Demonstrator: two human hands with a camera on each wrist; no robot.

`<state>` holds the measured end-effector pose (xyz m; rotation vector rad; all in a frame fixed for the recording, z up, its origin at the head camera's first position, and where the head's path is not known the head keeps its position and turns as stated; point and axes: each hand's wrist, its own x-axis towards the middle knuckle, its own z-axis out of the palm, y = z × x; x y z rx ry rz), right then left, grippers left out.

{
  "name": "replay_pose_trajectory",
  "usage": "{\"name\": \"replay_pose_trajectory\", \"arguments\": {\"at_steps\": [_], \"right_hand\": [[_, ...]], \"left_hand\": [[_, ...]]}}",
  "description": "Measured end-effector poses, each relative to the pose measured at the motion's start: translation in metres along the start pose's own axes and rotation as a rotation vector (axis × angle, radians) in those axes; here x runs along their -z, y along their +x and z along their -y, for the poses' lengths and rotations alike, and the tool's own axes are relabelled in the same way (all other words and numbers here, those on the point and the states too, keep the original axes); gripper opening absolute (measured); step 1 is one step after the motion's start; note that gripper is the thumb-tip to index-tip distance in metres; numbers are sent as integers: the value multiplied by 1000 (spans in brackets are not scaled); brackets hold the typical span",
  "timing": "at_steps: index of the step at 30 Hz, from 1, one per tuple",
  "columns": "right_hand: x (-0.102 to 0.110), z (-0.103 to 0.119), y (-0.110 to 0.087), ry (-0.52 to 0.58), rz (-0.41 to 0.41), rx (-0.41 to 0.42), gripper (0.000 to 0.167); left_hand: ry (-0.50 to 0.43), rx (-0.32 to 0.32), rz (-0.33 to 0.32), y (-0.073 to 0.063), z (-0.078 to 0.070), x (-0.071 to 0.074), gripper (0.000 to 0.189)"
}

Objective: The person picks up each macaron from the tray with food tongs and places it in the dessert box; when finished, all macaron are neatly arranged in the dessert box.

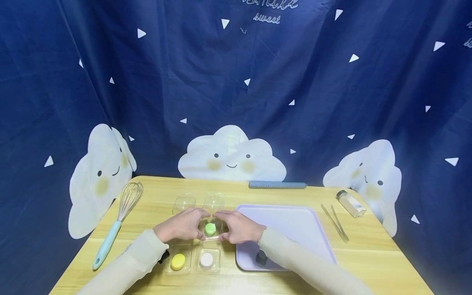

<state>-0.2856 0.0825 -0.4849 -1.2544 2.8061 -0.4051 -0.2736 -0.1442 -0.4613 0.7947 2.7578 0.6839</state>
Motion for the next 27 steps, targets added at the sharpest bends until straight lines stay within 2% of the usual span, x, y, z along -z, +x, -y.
{"name": "replay_pose_trajectory", "arguments": {"at_steps": [5, 11, 15, 20, 27], "right_hand": [[1, 0, 5, 1, 34, -15, 78], [1, 0, 10, 23, 67, -3, 75], [0, 0, 12, 34, 81, -2, 75], [-1, -2, 11, 50, 61, -22, 73], [-2, -3, 6, 27, 23, -48, 74]], "left_hand": [[3, 10, 30, 2, 0, 2, 71], [33, -20, 73, 5, 0, 4, 65], [27, -18, 93, 6, -1, 5, 62], [24, -9, 103, 7, -2, 7, 63], [-12, 39, 110, 7, -2, 8, 69]]}}
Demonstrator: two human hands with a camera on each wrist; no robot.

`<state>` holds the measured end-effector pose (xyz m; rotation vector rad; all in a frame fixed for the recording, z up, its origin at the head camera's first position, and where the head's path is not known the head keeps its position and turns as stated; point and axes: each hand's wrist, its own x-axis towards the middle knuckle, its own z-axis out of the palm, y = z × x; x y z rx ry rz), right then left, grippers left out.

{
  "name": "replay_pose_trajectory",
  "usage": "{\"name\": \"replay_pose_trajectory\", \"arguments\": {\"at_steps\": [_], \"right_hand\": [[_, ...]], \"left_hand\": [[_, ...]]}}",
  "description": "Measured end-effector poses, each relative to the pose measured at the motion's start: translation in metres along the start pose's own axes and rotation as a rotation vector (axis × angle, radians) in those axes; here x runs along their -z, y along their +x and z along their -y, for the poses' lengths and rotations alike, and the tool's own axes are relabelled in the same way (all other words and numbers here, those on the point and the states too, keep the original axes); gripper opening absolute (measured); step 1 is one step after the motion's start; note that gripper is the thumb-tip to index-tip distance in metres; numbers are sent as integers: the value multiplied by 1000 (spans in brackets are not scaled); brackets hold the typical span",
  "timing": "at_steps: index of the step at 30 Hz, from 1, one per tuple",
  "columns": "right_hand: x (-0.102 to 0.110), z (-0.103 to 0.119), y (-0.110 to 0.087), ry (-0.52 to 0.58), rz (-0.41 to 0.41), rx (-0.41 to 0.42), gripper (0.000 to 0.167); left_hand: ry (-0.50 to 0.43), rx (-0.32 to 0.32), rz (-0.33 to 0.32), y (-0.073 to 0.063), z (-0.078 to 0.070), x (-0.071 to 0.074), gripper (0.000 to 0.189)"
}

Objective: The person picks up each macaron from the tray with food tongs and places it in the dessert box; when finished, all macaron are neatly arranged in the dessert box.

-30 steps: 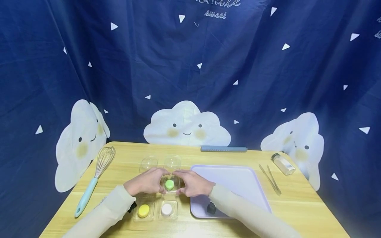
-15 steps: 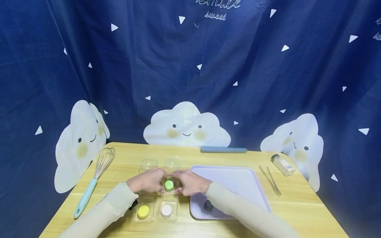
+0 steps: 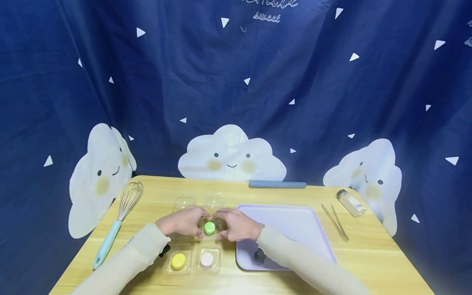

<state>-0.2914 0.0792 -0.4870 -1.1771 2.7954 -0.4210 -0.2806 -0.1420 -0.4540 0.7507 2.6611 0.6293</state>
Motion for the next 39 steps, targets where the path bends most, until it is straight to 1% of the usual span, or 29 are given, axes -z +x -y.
{"name": "replay_pose_trajectory", "arguments": {"at_steps": [6, 11, 15, 18, 22, 24, 25, 27, 30, 33, 37, 39], "right_hand": [[2, -1, -1, -8, -38, 12, 73], [8, -2, -1, 35, -93, 5, 73], [17, -1, 1, 114, -154, -12, 73], [24, 0, 5, 208, -212, -25, 73], [33, 1, 14, 331, -302, -36, 73], [37, 2, 19, 384, -348, -43, 73], [39, 2, 22, 410, -371, -42, 73], [43, 2, 29, 463, -414, -45, 72], [47, 2, 42, 541, -461, -48, 70], [51, 3, 55, 609, -477, -62, 70], [53, 6, 75, 685, -431, -99, 74], [51, 7, 84, 718, -389, -124, 75]], "left_hand": [[-23, -4, -18, -2, 4, 2, 71], [-42, -23, -64, -3, 10, 8, 74], [-60, -38, -122, -4, 13, 18, 79], [-73, -50, -179, -6, 17, 28, 82], [-82, -110, -276, -8, 27, 42, 83], [-103, -144, -326, -8, 32, 49, 83], [-120, -164, -344, -8, 34, 53, 83], [-183, -183, -366, -8, 39, 61, 83], [-281, -200, -379, -6, 47, 71, 86], [-357, -182, -375, -5, 56, 78, 89], [-390, -145, -345, -3, 73, 82, 92], [-397, -119, -312, -3, 82, 83, 96]]}}
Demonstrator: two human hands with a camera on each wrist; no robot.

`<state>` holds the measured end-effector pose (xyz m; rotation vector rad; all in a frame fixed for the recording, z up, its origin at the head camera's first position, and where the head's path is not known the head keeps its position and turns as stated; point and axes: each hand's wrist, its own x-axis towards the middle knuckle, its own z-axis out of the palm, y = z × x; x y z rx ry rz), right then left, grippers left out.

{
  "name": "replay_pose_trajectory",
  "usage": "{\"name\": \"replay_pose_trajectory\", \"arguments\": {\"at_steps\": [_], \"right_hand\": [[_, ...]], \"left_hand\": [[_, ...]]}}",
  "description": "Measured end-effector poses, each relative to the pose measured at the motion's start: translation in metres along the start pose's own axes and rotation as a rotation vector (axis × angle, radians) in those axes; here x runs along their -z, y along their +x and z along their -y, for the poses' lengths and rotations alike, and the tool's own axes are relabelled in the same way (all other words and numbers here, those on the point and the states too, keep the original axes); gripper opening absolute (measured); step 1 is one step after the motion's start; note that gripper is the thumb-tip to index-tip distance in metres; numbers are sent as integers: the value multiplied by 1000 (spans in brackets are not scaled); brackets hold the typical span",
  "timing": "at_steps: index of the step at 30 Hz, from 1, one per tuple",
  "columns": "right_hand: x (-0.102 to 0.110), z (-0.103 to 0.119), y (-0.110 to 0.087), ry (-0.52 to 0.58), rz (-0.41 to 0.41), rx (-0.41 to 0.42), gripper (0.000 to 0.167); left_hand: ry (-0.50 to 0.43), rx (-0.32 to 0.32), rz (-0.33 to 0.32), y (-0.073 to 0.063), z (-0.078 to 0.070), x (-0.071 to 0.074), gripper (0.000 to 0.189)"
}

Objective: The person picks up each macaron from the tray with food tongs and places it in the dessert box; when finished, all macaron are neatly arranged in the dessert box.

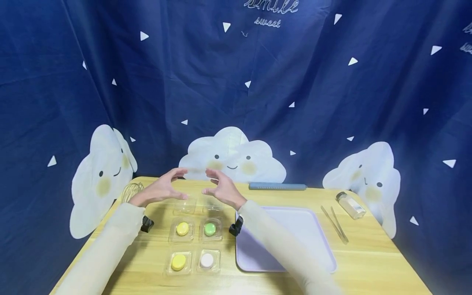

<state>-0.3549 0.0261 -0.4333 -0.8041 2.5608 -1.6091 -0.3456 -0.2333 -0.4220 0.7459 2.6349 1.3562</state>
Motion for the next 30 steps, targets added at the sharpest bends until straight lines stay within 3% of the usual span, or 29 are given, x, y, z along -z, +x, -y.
{"name": "replay_pose_trajectory", "arguments": {"at_steps": [3, 7, 15, 22, 30], "right_hand": [[-9, -5, 10, 27, 51, -60, 79], [-22, -15, 19, -41, 120, -117, 85], [-45, -23, 24, -301, 285, -170, 93], [-55, -24, 28, -399, 353, -199, 96], [-59, -24, 31, -459, 372, -216, 96]], "left_hand": [[-12, 69, 50, -1, 12, 5, 102], [-24, 149, 95, -2, 28, 5, 105], [2, 178, 198, -1, 53, -3, 104], [18, 204, 268, 3, 52, -11, 102], [81, 208, 270, 6, 44, -18, 99]]}}
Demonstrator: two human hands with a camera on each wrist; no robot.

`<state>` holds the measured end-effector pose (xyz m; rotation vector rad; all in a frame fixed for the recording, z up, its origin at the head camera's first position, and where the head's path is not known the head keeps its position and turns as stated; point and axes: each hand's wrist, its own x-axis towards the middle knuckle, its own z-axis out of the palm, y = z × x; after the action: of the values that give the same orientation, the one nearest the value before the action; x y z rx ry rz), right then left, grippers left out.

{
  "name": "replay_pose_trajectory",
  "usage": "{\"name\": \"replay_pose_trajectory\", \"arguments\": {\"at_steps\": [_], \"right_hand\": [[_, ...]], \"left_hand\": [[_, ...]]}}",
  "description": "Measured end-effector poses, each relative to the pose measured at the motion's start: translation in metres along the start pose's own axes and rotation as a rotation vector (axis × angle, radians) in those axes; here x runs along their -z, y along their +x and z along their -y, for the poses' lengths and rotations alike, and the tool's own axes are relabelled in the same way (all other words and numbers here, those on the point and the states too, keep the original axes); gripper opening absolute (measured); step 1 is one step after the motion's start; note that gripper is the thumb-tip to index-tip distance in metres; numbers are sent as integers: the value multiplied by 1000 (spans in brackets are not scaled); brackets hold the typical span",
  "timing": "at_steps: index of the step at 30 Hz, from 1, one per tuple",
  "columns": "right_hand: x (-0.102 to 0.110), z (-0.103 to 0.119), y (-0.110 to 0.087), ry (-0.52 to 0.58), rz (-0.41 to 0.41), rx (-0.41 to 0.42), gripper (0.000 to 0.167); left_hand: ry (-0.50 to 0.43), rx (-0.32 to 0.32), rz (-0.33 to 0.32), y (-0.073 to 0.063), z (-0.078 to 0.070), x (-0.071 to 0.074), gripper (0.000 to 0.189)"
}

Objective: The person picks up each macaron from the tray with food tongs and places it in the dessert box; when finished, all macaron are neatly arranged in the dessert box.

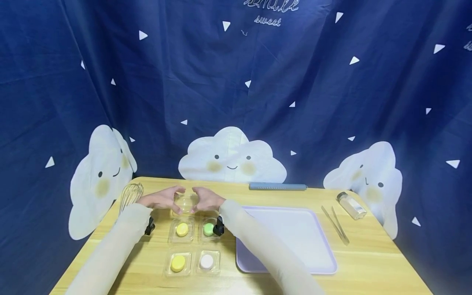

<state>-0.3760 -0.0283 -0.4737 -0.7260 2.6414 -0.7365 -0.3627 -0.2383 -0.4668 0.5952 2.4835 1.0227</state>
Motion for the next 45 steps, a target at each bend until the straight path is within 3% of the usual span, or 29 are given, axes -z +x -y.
{"name": "replay_pose_trajectory", "arguments": {"at_steps": [11, 20, 28, 35, 37, 40, 43, 45], "right_hand": [[-5, 2, 2, -62, 40, -1, 96], [-6, 4, 2, -94, 36, 2, 91], [-3, 5, -2, -2, -15, 8, 89], [5, 1, -12, 173, -83, 62, 79], [9, 1, -16, 214, -116, 76, 77], [17, 2, -24, 241, -186, 104, 78], [27, 1, -33, 146, -332, 192, 82], [34, 0, -39, 5, -465, 302, 83]], "left_hand": [[1, 36, 22, 5, 2, -5, 100], [77, 33, -9, 5, 0, -7, 90], [89, 16, -80, 6, -2, -5, 83], [106, -37, -137, 3, -10, -1, 79], [64, -62, -159, 1, -14, 1, 80], [-95, -87, -216, -1, -22, 4, 77], [-332, -116, -261, -5, -30, 8, 63], [-494, -151, -257, -7, -34, 10, 55]]}}
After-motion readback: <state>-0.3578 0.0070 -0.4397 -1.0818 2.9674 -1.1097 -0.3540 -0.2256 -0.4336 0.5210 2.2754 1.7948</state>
